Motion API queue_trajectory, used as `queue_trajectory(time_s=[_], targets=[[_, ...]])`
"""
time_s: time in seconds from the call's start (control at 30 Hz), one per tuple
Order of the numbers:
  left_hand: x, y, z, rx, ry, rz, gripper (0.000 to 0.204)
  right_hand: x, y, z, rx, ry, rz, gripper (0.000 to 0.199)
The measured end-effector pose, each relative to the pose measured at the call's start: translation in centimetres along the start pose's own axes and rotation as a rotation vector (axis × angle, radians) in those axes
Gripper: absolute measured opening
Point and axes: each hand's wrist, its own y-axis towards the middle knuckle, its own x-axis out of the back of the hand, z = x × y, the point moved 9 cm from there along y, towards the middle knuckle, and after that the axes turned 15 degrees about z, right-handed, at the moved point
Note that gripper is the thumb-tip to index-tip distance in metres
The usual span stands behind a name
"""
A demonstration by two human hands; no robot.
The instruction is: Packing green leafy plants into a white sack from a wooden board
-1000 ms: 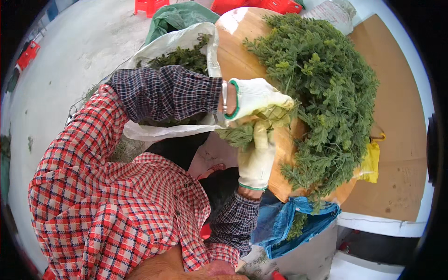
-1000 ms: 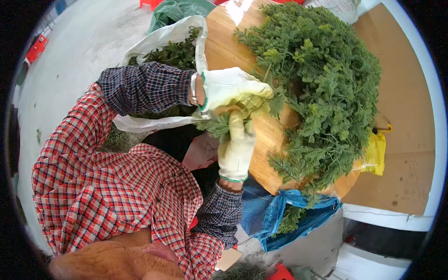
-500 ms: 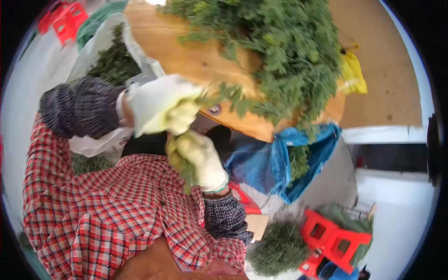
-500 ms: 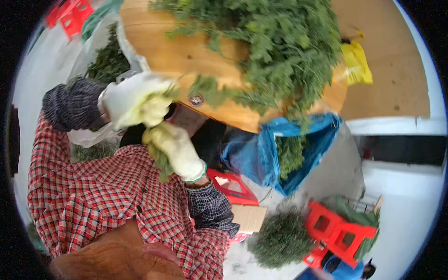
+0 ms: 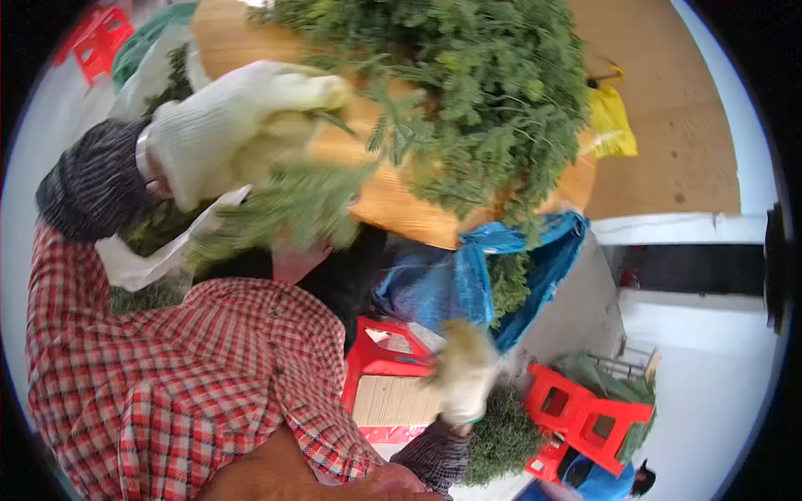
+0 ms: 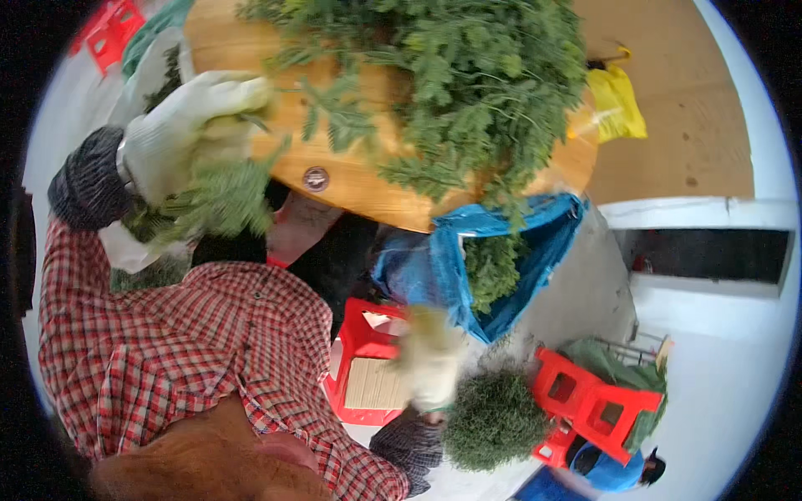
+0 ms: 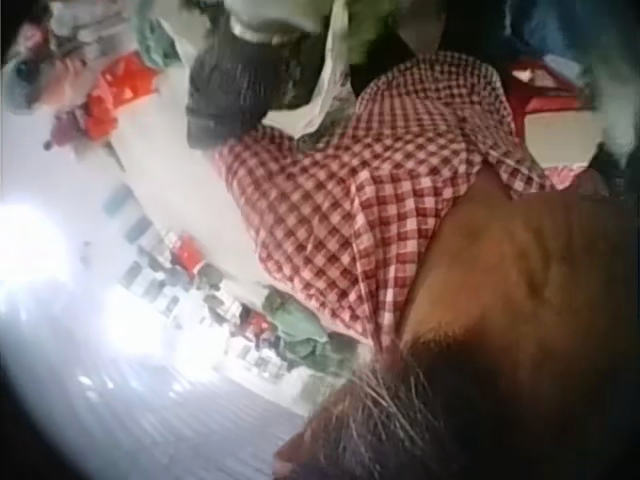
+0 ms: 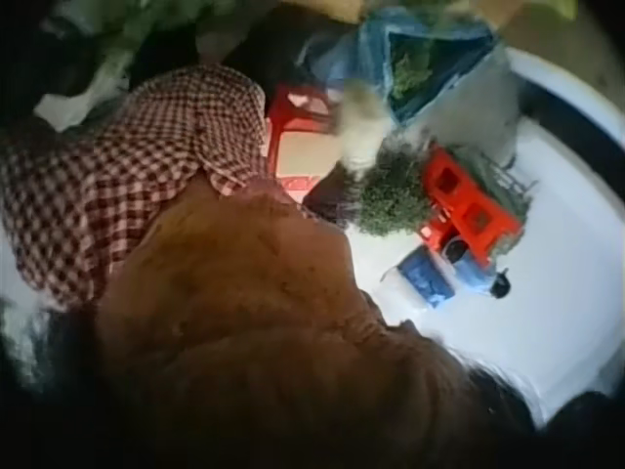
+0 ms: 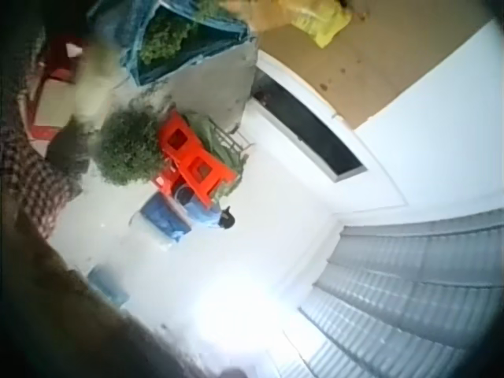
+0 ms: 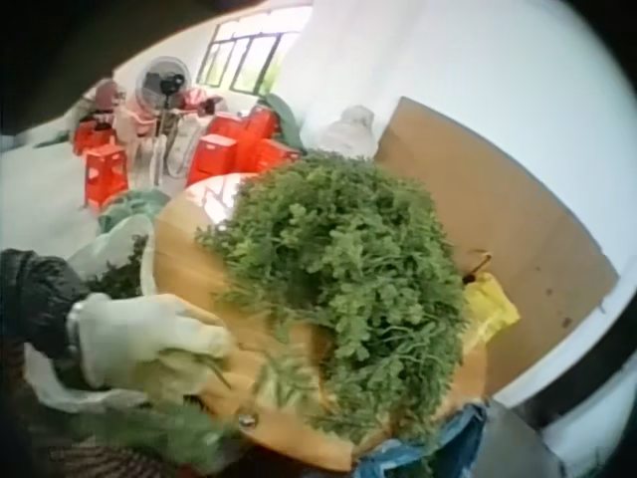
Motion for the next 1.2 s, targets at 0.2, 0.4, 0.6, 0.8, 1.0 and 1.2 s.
queue_trajectory(time_s=[0.2,0.4,0.6,0.8,1.0,1.2], targets=[[-0.6,5.1,1.1,-0.053,-0.351,0.188,0.015,16.3,3.0,2.9,0.285,-0.707,-0.973,0.048],[2.5,4.3,3.1,-0.002,-0.407,0.090,0.014,16.6,12.2,0.0,-0.153,-1.133,-0.708,0.040],[3.2,3.3,3.9,-0.005,-0.291,0.163,0.015,6.8,2.0,12.5,0.786,-0.838,-1.003,0.052],[0.7,2.2,6.7,0.115,-0.378,0.251,0.015,-12.8,2.4,18.9,1.321,-0.863,-0.236,0.112],[2.0,-0.7,8.0,0.172,-0.281,0.315,0.020,-17.3,5.7,19.7,1.406,-0.974,-0.061,0.064],[4.4,-4.8,12.1,0.343,0.072,0.175,0.021,-22.2,3.5,18.4,1.346,-1.206,0.214,0.016]])
